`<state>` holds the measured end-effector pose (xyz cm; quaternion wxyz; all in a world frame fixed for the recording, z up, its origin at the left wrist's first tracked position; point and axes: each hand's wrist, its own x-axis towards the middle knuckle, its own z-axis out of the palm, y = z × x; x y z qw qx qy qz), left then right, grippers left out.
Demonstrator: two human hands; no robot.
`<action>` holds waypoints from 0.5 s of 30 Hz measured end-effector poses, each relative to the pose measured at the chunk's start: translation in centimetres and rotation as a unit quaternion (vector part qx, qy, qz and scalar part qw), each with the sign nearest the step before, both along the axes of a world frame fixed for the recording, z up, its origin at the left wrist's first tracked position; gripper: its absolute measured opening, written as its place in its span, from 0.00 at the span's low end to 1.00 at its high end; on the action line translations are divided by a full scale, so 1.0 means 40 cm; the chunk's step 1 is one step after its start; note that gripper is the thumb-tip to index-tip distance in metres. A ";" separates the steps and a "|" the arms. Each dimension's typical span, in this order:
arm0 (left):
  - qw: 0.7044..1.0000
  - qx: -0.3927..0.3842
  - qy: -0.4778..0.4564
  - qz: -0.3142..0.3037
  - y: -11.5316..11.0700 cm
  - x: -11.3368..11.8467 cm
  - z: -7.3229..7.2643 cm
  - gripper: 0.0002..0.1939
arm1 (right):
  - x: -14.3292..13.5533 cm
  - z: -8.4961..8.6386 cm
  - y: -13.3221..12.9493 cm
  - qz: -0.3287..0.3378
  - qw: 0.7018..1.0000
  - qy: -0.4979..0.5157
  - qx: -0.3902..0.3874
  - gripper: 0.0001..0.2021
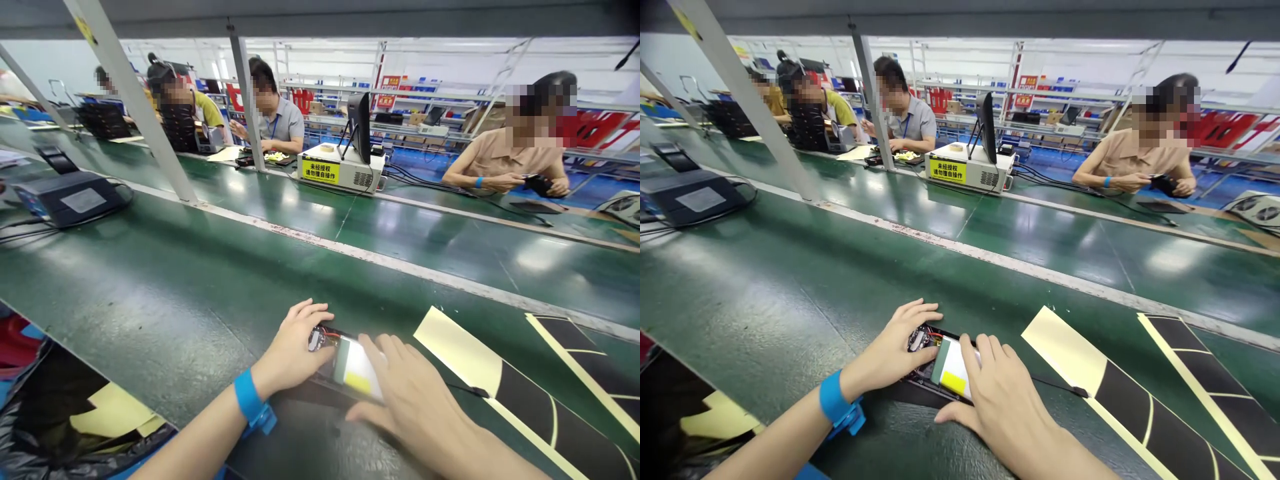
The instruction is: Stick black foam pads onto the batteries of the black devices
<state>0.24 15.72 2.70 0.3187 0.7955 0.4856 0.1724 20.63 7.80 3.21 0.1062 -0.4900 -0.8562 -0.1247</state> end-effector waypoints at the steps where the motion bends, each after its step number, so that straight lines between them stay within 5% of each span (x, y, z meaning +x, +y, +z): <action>1: 1.000 -0.004 0.001 -0.007 0.002 0.005 -0.004 0.22 | 0.004 0.005 0.001 0.004 1.000 0.013 -0.004 0.50; 15: 1.000 0.020 0.014 -0.013 -0.075 0.020 -0.027 0.16 | 0.052 0.026 -0.015 0.023 0.994 0.083 -0.072 0.46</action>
